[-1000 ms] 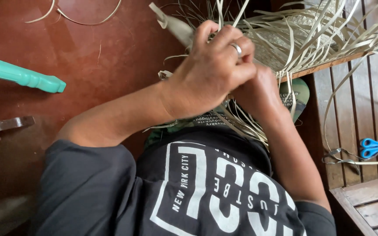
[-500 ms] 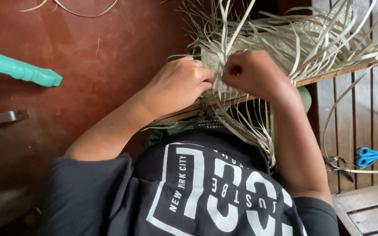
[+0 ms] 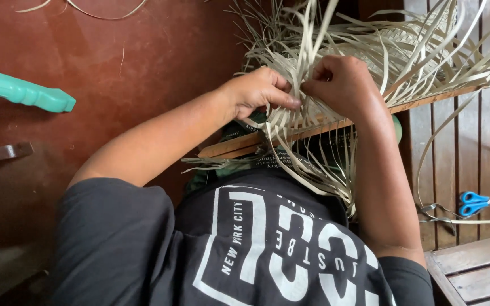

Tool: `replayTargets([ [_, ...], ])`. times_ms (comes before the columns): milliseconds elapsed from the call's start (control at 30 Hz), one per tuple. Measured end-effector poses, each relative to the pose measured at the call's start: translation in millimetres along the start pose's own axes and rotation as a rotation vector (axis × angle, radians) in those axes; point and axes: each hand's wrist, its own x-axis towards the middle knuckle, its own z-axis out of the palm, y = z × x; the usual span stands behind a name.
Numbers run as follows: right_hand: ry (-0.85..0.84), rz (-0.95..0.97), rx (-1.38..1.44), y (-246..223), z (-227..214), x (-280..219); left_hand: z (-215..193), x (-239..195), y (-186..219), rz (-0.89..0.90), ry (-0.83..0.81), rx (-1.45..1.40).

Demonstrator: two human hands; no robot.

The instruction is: The person weaves a basket by hand, interlacing dried plant strips through a wooden frame. They repeatedly pull and tuck the strips to form a tight weave, occasionally adjusting the bundle of strips.

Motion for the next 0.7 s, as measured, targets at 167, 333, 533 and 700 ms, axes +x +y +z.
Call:
replayTargets([
  [167, -0.204, 0.052, -0.287, -6, 8, 12, 29, -45, 39, 0.334, -0.012, 0.137],
  [333, -0.336, 0.070, -0.413, -8, 16, 16, 58, -88, 118, 0.751, -0.144, 0.450],
  [533, -0.412, 0.058, -0.421, 7, 22, 23, 95, -65, 181, 1.264, -0.253, 0.651],
  [700, -0.142, -0.120, -0.257, 9, 6, 5, 75, 11, 170, 0.640, -0.180, 0.869],
])
